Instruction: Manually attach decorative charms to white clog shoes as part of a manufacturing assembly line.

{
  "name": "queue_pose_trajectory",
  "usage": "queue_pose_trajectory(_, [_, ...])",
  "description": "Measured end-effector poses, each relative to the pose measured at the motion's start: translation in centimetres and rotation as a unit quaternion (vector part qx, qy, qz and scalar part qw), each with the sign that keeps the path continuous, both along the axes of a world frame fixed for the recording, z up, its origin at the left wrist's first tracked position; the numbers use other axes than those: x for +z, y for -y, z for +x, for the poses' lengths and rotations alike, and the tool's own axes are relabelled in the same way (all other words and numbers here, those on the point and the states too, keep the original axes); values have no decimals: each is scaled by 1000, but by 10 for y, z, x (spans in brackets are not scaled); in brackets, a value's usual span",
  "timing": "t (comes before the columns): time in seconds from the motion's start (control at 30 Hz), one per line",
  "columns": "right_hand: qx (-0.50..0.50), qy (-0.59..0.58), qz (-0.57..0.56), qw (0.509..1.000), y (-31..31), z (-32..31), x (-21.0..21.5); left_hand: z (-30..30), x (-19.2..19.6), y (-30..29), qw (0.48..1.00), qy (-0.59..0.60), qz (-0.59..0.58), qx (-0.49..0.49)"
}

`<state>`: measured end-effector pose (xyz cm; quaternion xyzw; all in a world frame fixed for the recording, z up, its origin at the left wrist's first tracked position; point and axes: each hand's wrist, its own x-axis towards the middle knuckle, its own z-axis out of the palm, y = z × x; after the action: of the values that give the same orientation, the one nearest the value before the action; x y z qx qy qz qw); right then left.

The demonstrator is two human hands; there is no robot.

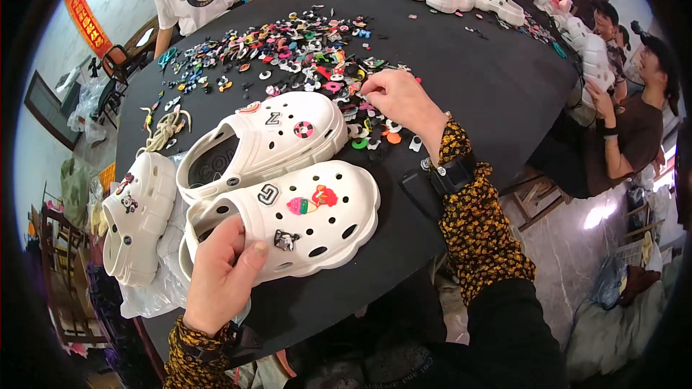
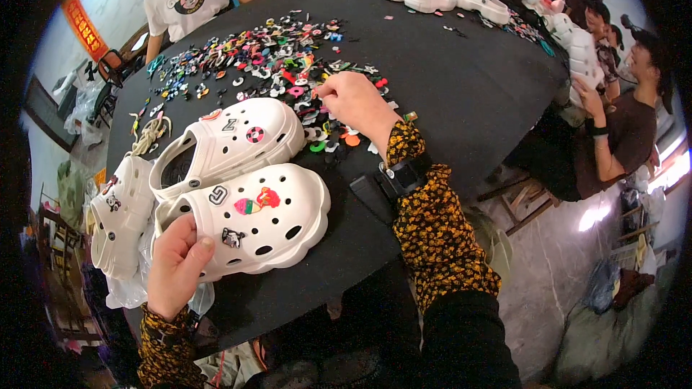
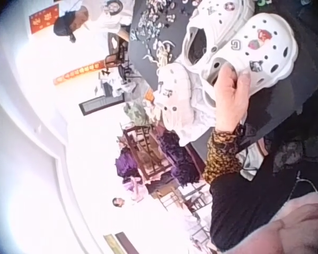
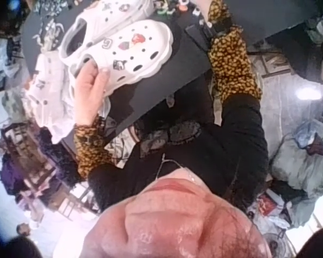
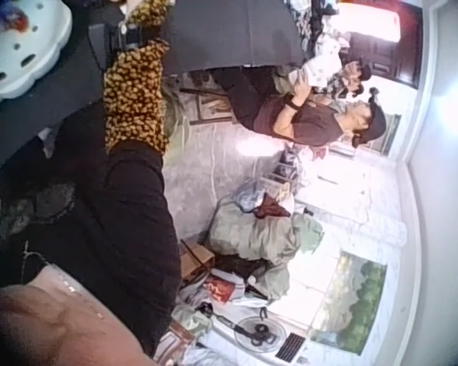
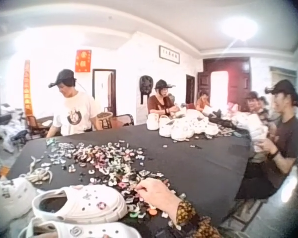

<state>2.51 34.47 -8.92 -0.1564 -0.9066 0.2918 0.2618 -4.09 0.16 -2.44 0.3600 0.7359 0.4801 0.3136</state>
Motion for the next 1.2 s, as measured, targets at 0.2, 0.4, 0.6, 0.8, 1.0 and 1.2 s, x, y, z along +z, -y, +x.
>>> queue_pose_trajectory(0.2, [35,-44,19,998,-1,-12,-14,-1,-2,1,1000,-3,-7,5])
queue_pose_trajectory(0.4, [31,-82,252,964,2,-16,-34,0,-4,2,1000,4,6,10])
queue_pose_trajectory(0.6, [-25,-52,9,998,1,-16,-21,-1,-3,2,1000,-4,-1,9])
queue_pose_trajectory(0.8, [-86,-110,-47,989,8,-12,-11,0,0,1,1000,1,-6,-1])
queue_pose_trajectory(1.0, [-83,-109,-49,989,10,-11,-8,-1,1,2,1000,-5,-13,-6])
queue_pose_trajectory(1.2, [-72,-110,-36,991,10,-10,-7,-1,0,2,1000,-5,-6,-8])
